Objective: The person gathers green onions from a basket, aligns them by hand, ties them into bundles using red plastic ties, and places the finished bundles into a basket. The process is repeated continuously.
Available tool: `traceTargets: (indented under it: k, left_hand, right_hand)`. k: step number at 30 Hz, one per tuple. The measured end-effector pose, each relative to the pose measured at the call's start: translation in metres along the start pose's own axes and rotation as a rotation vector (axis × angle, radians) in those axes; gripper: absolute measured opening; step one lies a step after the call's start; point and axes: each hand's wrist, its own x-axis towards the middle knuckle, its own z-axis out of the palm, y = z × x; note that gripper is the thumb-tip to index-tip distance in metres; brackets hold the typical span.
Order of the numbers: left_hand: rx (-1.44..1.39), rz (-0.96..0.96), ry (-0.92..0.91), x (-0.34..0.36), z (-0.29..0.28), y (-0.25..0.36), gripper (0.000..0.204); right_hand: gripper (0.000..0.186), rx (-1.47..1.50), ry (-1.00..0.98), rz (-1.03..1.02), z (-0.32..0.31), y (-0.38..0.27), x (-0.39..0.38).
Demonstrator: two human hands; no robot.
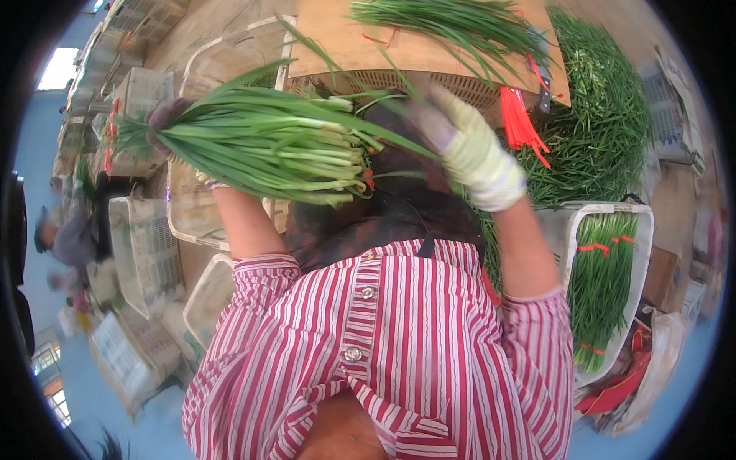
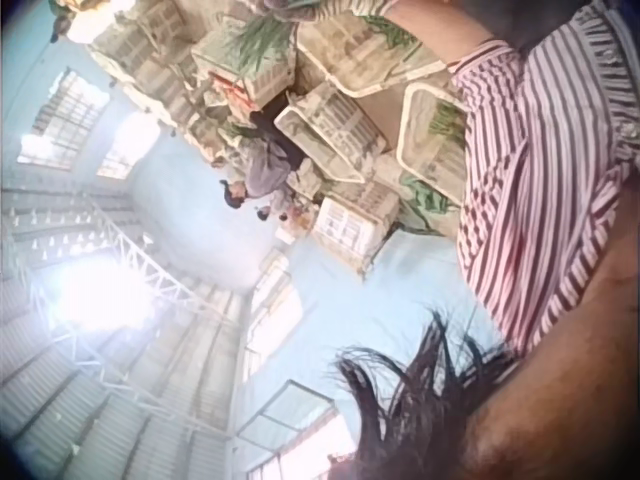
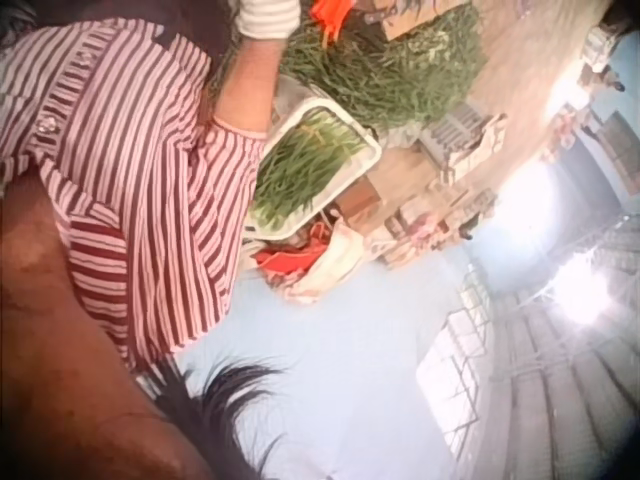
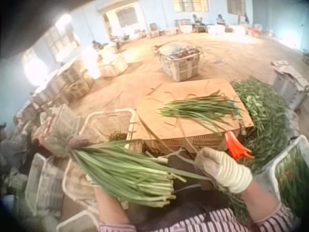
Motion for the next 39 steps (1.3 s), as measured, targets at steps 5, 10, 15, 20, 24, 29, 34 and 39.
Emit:
traceTargets:
  k: [5,10,15,20,24,29,34,39]
  left_hand:
    - [-0.052,-0.031,-0.027,0.0,-0.01,0.029,0.031]
    - [-0.005,-0.063,0.14,-0.005,-0.034,0.01,0.018]
    - [0.45,0.153,0.342,-0.002,-0.032,0.024,0.016]
    - [0.849,0.249,0.546,-0.014,-0.028,0.063,0.025]
    - [0.728,0.205,0.421,-0.012,-0.025,0.044,0.032]
    - [0.777,0.134,0.497,0.005,-0.037,0.009,0.03]
    - [0.818,0.255,0.612,0.006,-0.033,0.019,0.031]
    - [1.0,0.374,0.749,0.001,-0.022,0.04,0.024]
  right_hand:
    - [0.057,-0.899,-0.779,0.458,-0.058,-0.001,-0.015]
    - [0.084,0.127,-0.439,-0.012,0.006,-0.031,0.028]
    - [0.028,-0.296,-0.535,-0.096,0.023,-0.047,0.038]
    - [0.032,-0.496,-0.699,0.546,-0.038,-0.037,-0.009]
    - [0.097,-0.476,-0.633,0.33,-0.027,-0.023,-0.013]
    - [0.096,0.504,-0.527,0.339,0.042,-0.016,0.029]
    - [0.04,0.653,-0.671,0.417,0.05,-0.025,0.007]
    - [0.037,0.276,-0.809,1.004,-0.044,-0.004,-0.033]
